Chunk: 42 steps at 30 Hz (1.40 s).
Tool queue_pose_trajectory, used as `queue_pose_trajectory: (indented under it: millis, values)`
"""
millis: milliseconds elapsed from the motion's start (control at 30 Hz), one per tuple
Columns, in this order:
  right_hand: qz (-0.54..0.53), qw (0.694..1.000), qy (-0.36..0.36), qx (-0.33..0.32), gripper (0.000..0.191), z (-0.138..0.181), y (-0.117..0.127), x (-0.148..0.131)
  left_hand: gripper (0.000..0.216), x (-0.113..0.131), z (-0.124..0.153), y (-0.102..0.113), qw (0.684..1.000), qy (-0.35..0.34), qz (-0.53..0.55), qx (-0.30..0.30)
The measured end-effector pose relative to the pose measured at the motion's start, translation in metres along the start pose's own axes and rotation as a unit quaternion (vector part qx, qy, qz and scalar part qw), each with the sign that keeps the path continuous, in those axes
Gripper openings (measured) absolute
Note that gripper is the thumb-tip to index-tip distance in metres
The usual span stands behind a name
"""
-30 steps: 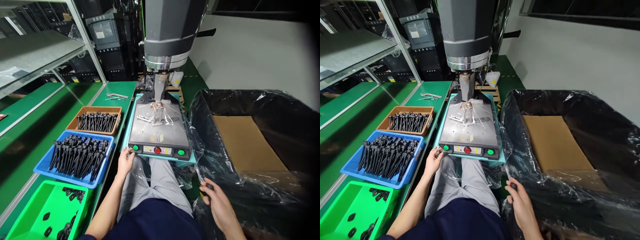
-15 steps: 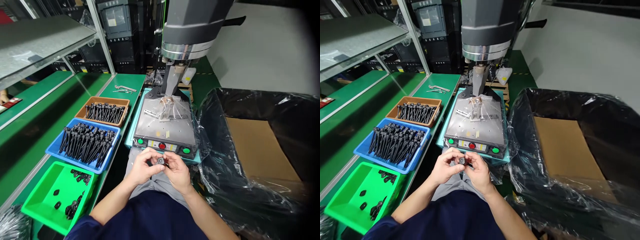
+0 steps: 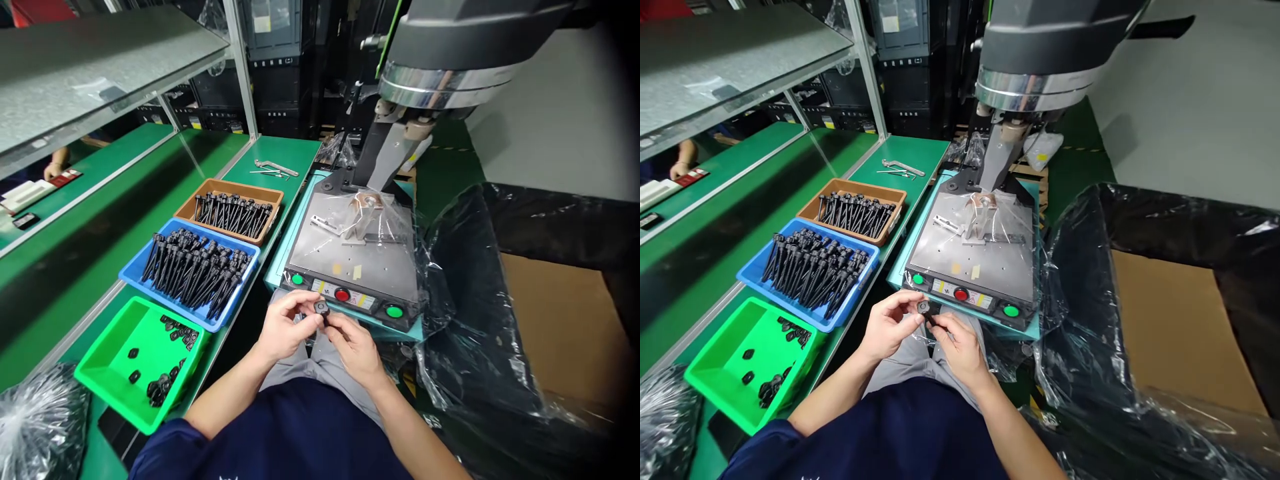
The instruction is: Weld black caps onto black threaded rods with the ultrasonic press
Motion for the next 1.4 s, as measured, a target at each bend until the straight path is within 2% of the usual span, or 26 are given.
queue_pose_trajectory:
  millis: [100,233,333,500,667,967,1167,1300,1400]
  values:
    - [-0.105,0.989,-0.101,-0.001,0.023,0.008,-0.013,0.013,0.03,-0.023,0.0,0.012,0.994,0.075,0.064,0.05]
    - [-0.269,0.933,-0.237,-0.014,0.034,0.024,-0.037,0.023,0.035,-0.047,0.0,0.018,0.972,0.153,0.164,0.072]
    - [-0.324,0.907,-0.27,-0.012,0.039,0.028,-0.044,0.022,0.037,-0.053,0.0,0.021,0.961,0.174,0.197,0.086]
    - [-0.344,0.883,-0.311,-0.065,0.051,0.034,-0.056,0.026,0.033,-0.048,-0.002,0.021,0.958,0.165,0.22,0.079]
    - [-0.302,0.906,-0.289,-0.061,0.043,0.032,-0.054,0.026,0.033,-0.047,0.0,0.017,0.958,0.166,0.223,0.065]
    - [-0.226,0.929,-0.291,-0.036,0.049,0.029,-0.055,0.029,0.042,-0.052,0.003,0.022,0.958,0.17,0.214,0.083]
    - [-0.19,0.936,-0.295,-0.012,0.057,0.026,-0.057,0.036,0.046,-0.063,0.02,0.007,0.953,0.224,0.201,0.023]
    - [-0.179,0.934,-0.299,-0.076,0.052,0.025,-0.071,0.042,0.047,-0.055,0.032,0.023,0.96,0.218,0.17,0.038]
    - [-0.158,0.929,-0.305,-0.137,0.051,0.028,-0.081,0.043,0.046,-0.022,0.039,0.055,0.974,0.171,0.128,0.073]
Point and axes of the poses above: each hand's wrist, its own z-axis away from the middle knuckle, its own y-axis out of the back of the hand, x = y × z, the point moved 9 cm from there along -z, towards the middle knuckle, and after that the axes turned 1 degree about z, right-handed, at the moved point
